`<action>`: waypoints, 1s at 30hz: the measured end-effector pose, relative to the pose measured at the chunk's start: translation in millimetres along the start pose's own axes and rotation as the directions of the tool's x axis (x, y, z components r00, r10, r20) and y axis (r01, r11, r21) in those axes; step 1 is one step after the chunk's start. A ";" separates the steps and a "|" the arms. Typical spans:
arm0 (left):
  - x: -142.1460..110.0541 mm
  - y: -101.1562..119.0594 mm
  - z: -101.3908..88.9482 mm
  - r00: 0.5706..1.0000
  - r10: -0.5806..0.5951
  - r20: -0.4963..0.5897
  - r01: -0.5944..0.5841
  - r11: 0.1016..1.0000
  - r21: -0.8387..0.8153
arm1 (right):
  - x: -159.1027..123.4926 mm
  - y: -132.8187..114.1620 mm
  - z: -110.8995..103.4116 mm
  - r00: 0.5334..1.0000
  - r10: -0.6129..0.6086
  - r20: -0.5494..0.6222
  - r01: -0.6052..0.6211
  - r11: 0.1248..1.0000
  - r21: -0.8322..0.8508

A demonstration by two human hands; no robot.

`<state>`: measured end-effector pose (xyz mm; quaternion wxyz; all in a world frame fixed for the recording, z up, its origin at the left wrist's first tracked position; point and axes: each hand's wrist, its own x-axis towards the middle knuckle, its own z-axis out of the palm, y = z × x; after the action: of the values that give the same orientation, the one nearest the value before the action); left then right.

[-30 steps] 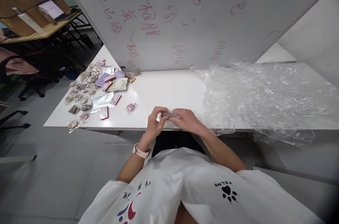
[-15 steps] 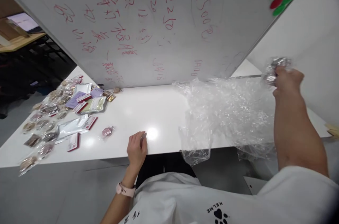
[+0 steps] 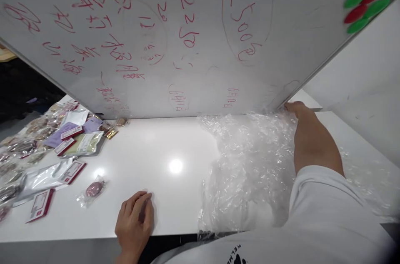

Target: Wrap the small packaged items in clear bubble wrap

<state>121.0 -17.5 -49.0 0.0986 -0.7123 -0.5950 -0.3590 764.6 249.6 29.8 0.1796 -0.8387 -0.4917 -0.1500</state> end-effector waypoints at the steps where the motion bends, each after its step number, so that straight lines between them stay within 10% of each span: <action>1: 0.7 0.6 -0.1 1.000 0.002 0.003 -0.002 1.000 -0.002 | -4.2 0.3 3.3 0.994 0.100 0.047 -0.099 0.995 -0.028; 6: 1.1 0.9 0.6 1.000 -0.009 0.010 0.010 1.000 -0.018 | -6.2 -16.0 -37.8 0.861 0.504 -0.066 -0.507 0.862 -0.030; 8: 0.2 -0.3 0.2 1.000 -0.018 0.012 0.018 0.999 -0.027 | -15.8 -31.6 -79.2 0.847 0.451 -0.281 -0.424 0.892 0.155; 10: 0.9 0.1 -1.1 0.998 -0.050 0.027 0.051 0.998 -0.034 | -42.5 -52.3 -120.5 0.902 0.128 -0.412 -0.040 0.975 0.217; 12: 5.4 5.2 -2.3 0.991 -0.103 0.080 0.109 0.992 -0.069 | -82.4 -77.5 -148.7 0.934 -0.226 -0.276 0.285 0.937 0.200; 14: 14.1 18.0 -1.6 0.971 -0.118 0.210 0.158 0.970 -0.186 | -123.6 -105.6 -158.2 0.868 -0.492 0.063 0.469 0.856 0.217; 17: 30.3 52.1 6.1 0.852 0.046 0.521 0.224 0.868 -0.443 | -167.5 -148.6 -151.8 0.721 -0.581 0.378 0.515 0.814 0.269; 20: 39.9 89.1 19.0 0.695 0.199 0.691 0.321 0.774 -0.545 | -188.2 -191.9 -156.4 0.726 -0.573 0.380 0.396 0.801 0.450; 26: 32.8 91.8 28.5 0.598 0.157 0.786 0.726 0.310 -0.614 | -218.5 -299.1 -232.9 0.669 -0.726 0.157 0.323 0.475 0.818; 30: 44.0 45.4 2.6 0.680 -0.009 0.734 0.731 -0.075 -0.678 | -240.2 -355.6 -283.9 0.536 -0.844 0.001 0.222 0.142 0.965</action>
<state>165.3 5.8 -10.2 -0.6826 -0.4315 -0.3684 -0.4606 317.6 97.8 234.3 0.3699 -0.3448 -0.7957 0.3335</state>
